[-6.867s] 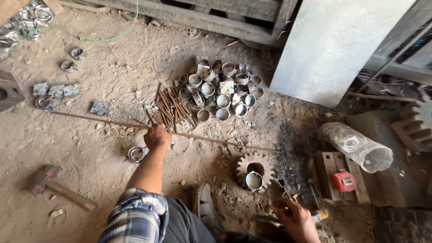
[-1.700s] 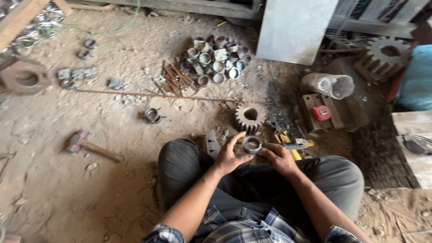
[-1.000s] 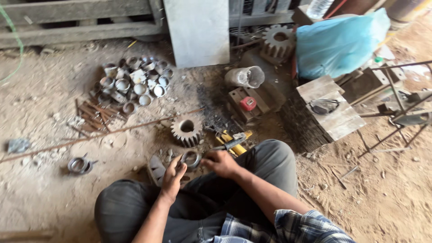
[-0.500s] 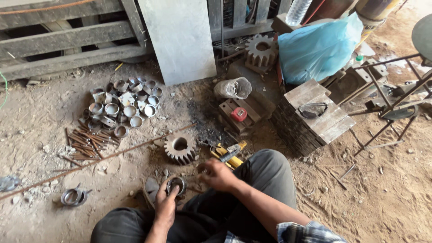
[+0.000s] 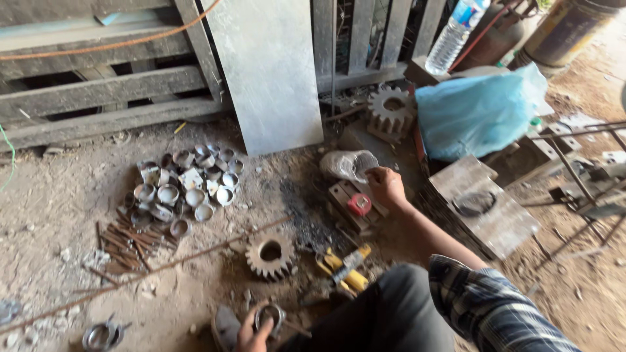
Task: The person sits on the floor and welds small metal rings onto a gear-like metal component using a handheld welding tool. They repeatedly pick up rings, position them on the gear, and apply welds, creating sparks.
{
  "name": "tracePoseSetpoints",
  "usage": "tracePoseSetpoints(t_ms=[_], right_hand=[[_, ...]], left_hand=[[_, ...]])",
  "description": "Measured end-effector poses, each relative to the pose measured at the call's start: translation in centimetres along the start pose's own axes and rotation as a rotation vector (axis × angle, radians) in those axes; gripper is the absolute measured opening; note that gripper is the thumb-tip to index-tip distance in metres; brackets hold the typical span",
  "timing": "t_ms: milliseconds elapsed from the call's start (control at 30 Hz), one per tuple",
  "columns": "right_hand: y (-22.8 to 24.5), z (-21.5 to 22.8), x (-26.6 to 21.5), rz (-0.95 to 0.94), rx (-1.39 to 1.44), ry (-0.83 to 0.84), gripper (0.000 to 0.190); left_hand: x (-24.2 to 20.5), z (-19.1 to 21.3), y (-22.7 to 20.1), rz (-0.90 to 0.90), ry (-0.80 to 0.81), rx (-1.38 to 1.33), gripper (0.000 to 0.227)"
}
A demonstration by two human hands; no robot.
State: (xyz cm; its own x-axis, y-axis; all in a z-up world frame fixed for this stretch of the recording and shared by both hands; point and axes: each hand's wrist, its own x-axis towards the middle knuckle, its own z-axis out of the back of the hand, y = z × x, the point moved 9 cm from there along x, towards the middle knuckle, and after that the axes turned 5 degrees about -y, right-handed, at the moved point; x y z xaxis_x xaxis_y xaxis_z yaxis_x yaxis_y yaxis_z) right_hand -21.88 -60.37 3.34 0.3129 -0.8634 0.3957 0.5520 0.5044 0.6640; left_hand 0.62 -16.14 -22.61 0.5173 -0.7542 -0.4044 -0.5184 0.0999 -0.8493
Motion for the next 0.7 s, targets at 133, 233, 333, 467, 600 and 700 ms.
tracePoseSetpoints(t_ms=[133, 233, 333, 467, 600, 700], right_hand=[[-3.3, -5.9, 5.0, 0.016, -0.076, 0.178, 0.021], [-6.7, -10.1, 7.8, 0.008, -0.329, 0.257, 0.019], [-9.9, -13.7, 9.5, -0.029, -0.521, 0.394, 0.019], [-12.1, -15.9, 10.1, -0.032, -0.610, 0.496, 0.019], [-12.7, -16.0, 8.7, 0.015, -0.653, 0.520, 0.019], [-12.3, -15.7, 8.6, 0.056, -0.661, 0.521, 0.019]], left_hand=[[2.5, 0.2, 1.5, -0.205, 0.131, 0.073, 0.057], [2.9, -0.4, 3.3, -0.214, 0.163, 0.101, 0.059], [2.6, -0.2, 4.7, -0.073, 0.229, 0.115, 0.060], [1.3, -0.6, 4.4, -0.175, 0.215, 0.034, 0.061], [0.8, -0.4, 6.2, -0.039, 0.217, -0.101, 0.061], [1.1, -0.8, 6.2, -0.059, 0.271, -0.080, 0.062]])
